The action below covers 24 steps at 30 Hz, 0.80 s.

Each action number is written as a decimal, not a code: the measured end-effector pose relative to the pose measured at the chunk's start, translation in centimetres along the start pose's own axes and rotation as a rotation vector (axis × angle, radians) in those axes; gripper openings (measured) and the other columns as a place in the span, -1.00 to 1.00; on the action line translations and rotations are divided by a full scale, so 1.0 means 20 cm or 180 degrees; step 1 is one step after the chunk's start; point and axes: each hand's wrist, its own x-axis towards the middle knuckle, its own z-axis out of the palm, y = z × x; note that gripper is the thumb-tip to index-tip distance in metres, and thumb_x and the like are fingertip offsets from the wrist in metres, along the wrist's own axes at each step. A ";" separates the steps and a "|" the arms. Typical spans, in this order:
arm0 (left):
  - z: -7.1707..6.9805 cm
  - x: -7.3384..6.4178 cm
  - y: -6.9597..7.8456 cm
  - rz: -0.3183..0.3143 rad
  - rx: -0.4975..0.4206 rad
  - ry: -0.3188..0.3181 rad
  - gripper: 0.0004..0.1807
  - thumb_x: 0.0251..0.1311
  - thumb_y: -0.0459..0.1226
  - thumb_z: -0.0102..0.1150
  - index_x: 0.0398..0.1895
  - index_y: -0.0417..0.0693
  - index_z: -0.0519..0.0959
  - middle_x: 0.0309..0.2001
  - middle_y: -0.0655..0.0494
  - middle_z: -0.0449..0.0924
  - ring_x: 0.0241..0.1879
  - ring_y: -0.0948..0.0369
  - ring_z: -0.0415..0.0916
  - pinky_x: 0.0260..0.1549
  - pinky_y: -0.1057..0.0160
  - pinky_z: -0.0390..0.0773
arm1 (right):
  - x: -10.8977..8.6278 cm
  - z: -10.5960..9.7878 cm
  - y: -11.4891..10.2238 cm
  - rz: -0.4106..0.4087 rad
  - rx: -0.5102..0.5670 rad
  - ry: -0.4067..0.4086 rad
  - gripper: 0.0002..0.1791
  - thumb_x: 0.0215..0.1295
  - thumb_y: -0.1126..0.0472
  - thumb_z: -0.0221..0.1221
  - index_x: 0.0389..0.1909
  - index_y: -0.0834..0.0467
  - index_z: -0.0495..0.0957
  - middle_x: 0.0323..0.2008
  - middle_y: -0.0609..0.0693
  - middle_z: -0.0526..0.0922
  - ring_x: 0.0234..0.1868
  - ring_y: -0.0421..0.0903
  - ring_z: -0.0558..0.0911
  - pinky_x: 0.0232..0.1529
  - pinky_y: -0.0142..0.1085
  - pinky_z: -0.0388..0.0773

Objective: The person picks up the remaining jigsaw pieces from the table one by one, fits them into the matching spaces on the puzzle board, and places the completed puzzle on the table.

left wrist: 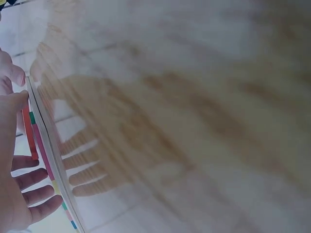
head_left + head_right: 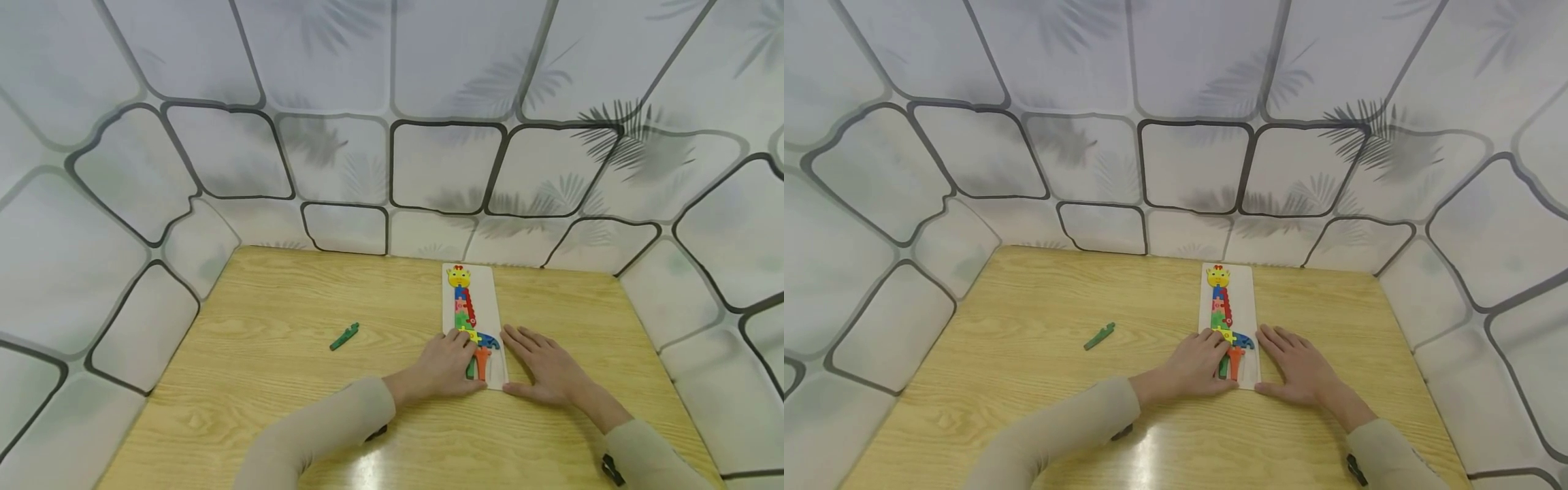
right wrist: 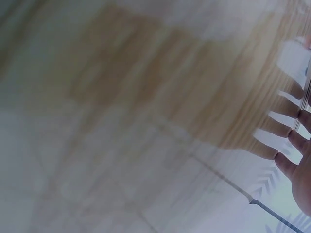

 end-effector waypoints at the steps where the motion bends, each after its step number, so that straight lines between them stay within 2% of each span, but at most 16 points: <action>1: 0.00 0.00 0.00 0.0004 0.0011 0.0004 -0.13 0.32 0.50 -0.06 0.37 0.10 0.53 0.29 0.14 0.56 0.23 0.20 0.51 0.17 0.18 0.66 | 0.00 0.00 0.00 -0.0002 -0.0004 -0.0001 0.13 0.28 -0.56 0.14 0.66 0.09 0.17 0.66 0.09 0.23 0.59 0.26 0.33 0.44 0.28 0.40; 15: 0.01 0.02 0.01 0.0021 0.0015 0.0025 -0.17 0.32 0.50 -0.05 0.33 0.14 0.56 0.27 0.14 0.57 0.23 0.19 0.50 0.20 0.18 0.64 | 0.00 -0.01 0.00 -0.0021 -0.0013 0.0029 0.13 0.28 -0.54 0.16 0.65 0.12 0.20 0.64 0.12 0.26 0.58 0.27 0.34 0.42 0.28 0.42; 24: 0.01 0.03 0.01 0.0030 0.0148 0.0078 -0.13 0.32 0.52 -0.12 0.36 0.13 0.56 0.28 0.13 0.59 0.25 0.16 0.52 0.23 0.12 0.65 | 0.00 0.00 0.00 -0.0037 -0.0001 0.0070 0.14 0.27 -0.55 0.17 0.65 0.10 0.18 0.64 0.10 0.26 0.58 0.25 0.34 0.42 0.29 0.42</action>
